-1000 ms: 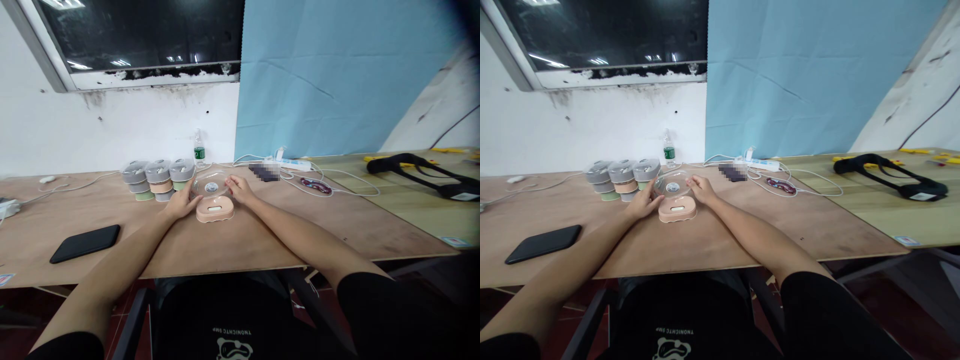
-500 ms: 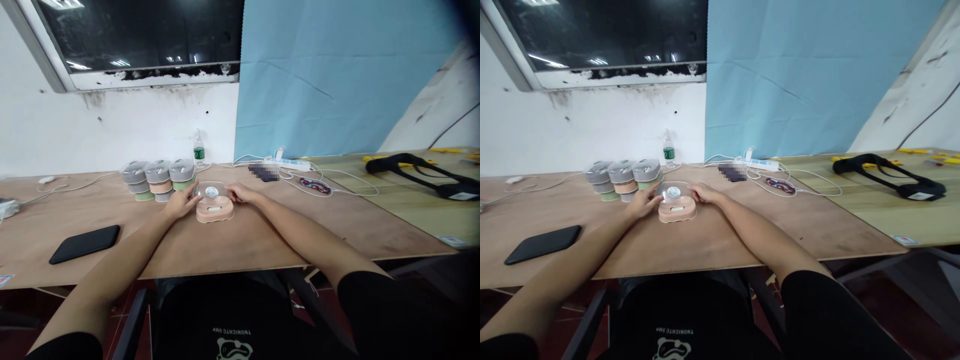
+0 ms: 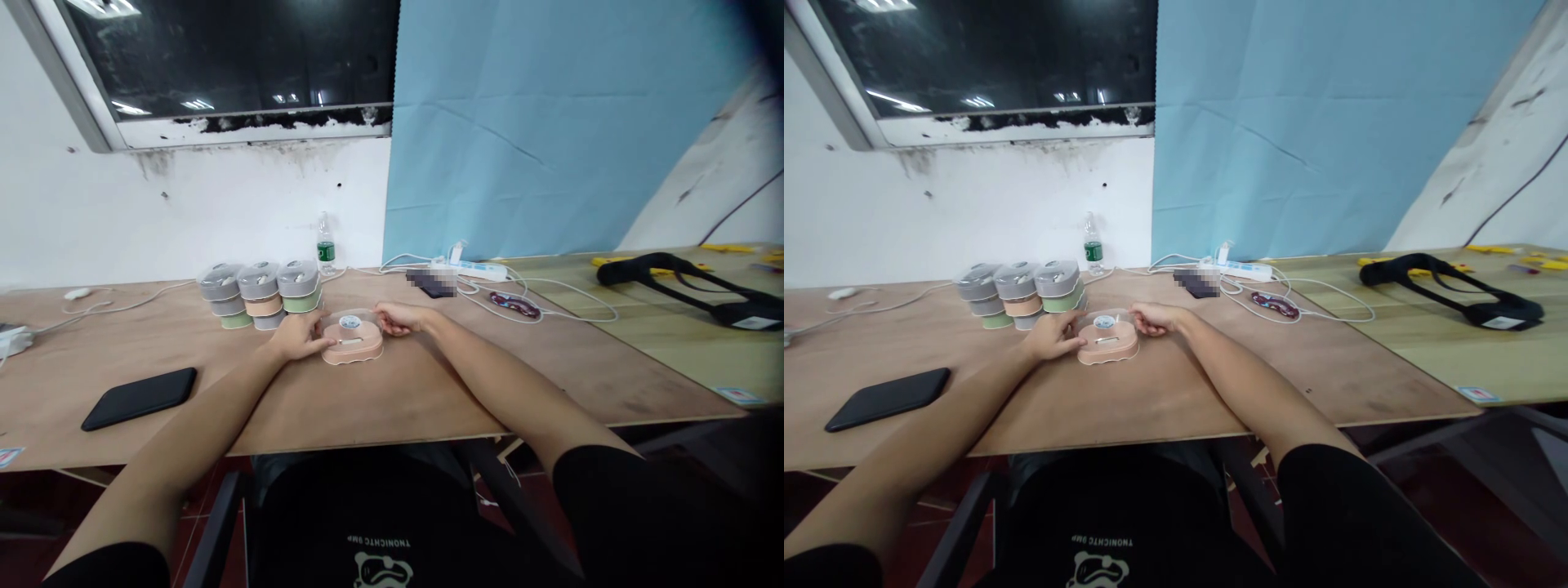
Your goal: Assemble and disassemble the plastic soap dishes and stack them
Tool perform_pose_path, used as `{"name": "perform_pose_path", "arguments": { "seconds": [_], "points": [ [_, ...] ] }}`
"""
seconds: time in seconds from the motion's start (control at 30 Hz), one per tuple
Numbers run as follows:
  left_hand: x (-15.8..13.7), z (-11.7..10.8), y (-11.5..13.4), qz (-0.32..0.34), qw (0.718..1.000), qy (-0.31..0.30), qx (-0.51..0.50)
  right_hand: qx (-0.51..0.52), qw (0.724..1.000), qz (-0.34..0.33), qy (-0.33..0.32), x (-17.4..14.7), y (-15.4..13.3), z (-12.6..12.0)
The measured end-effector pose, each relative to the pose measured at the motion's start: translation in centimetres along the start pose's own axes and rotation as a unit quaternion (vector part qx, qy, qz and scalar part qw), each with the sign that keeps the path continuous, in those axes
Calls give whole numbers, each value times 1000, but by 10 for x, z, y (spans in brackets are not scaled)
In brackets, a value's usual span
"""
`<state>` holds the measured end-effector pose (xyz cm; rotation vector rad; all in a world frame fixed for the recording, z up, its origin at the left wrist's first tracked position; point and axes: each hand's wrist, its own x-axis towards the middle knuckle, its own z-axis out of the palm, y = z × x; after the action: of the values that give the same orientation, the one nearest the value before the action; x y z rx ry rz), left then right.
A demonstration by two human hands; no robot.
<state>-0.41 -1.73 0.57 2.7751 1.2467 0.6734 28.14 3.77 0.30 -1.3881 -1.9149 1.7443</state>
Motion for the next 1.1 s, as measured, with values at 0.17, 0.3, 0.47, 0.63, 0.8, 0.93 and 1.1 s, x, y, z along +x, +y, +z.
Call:
{"name": "perform_pose_path", "arguments": {
  "seconds": [0.17, 0.3, 0.47, 0.63, 0.8, 0.93, 1.1],
  "points": [
    [1, 0, -1, 12, 999, -34, 13, -56, 998, 20, -8, -1, -1, 0],
    [2, 1, -2, 22, 999, -31, 14, -84, 995, 43, -15, -5, -3, -2],
    [3, 2, -3, 37, 998, -37, 25, -90, 994, 54, -9, -10, -5, -2],
    [3, 4, -3, 39, 998, -42, 26, -97, 995, 20, 16, -8, -3, 0],
    [3, 3, -2, 33, 998, -48, 18, -86, 993, -36, 68, -6, 1, -1],
    [3, 0, -2, 36, 998, -55, 11, -67, 994, -53, 75, -6, 3, 0],
    [2, -4, 0, 41, 998, -54, 1, -73, 993, -59, 70, -5, 4, 0]
  ]
}}
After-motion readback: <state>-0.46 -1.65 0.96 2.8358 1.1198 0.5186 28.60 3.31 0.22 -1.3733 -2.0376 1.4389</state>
